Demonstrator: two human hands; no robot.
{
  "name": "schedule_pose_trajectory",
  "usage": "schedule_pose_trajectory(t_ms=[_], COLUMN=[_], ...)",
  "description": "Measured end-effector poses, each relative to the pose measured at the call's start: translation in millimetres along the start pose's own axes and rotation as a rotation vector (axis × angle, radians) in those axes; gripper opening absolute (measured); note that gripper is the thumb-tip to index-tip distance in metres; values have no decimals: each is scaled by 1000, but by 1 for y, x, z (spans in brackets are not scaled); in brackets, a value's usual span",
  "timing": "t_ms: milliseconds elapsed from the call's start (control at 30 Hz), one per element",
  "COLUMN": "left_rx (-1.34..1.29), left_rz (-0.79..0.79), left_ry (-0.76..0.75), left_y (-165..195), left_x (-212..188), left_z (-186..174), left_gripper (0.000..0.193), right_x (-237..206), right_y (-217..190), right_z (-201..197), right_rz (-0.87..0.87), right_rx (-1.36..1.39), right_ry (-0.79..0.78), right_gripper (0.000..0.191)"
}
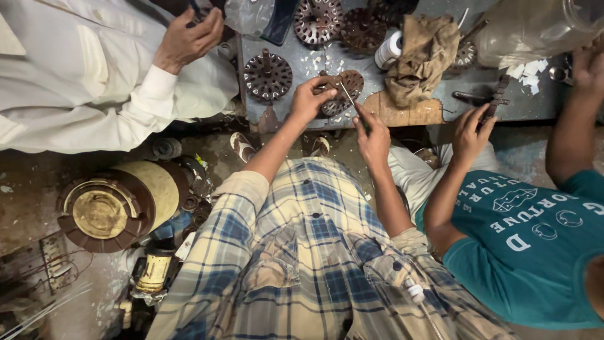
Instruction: The person uses a screwdriver to adjust or clean a circular motor component on a cluttered workbench. They wipe the part with a cloth and continue manipulating it while another person works nearby.
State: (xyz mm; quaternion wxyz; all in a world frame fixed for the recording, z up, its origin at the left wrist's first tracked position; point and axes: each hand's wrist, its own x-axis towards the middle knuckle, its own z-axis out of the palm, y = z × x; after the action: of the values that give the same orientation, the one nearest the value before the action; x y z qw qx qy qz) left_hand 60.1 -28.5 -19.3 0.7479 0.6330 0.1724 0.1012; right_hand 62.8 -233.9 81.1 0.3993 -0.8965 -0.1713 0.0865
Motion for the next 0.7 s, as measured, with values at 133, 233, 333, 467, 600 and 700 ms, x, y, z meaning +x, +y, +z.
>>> schedule_pose_trajectory(t_ms=[133, 233, 333, 467, 600, 700], left_rx=[19, -37, -19, -44, 25, 42], left_rz=[-49, 2, -1, 7, 11, -8], left_ry=[0, -22, -20, -31, -17, -16], left_y=[1, 2, 2, 3, 6, 8], left_x=[0, 0, 0, -1, 0, -1], left_z=[0, 1, 2, 2, 2, 2], left_gripper=[39, 38, 38, 36, 37, 37], right_x=[0, 0, 0, 0, 0, 0], right_y=[-1, -2, -4, -4, -5, -5], right_z=[-1, -2, -3, -5, -6, -6], right_rz=[-27, -3, 11, -3, -5, -64], right_rx=[1, -15, -2, 2, -17, -3], right_ry=[7, 1, 2, 2, 5, 35], right_gripper=[36, 36, 37, 37, 37, 36])
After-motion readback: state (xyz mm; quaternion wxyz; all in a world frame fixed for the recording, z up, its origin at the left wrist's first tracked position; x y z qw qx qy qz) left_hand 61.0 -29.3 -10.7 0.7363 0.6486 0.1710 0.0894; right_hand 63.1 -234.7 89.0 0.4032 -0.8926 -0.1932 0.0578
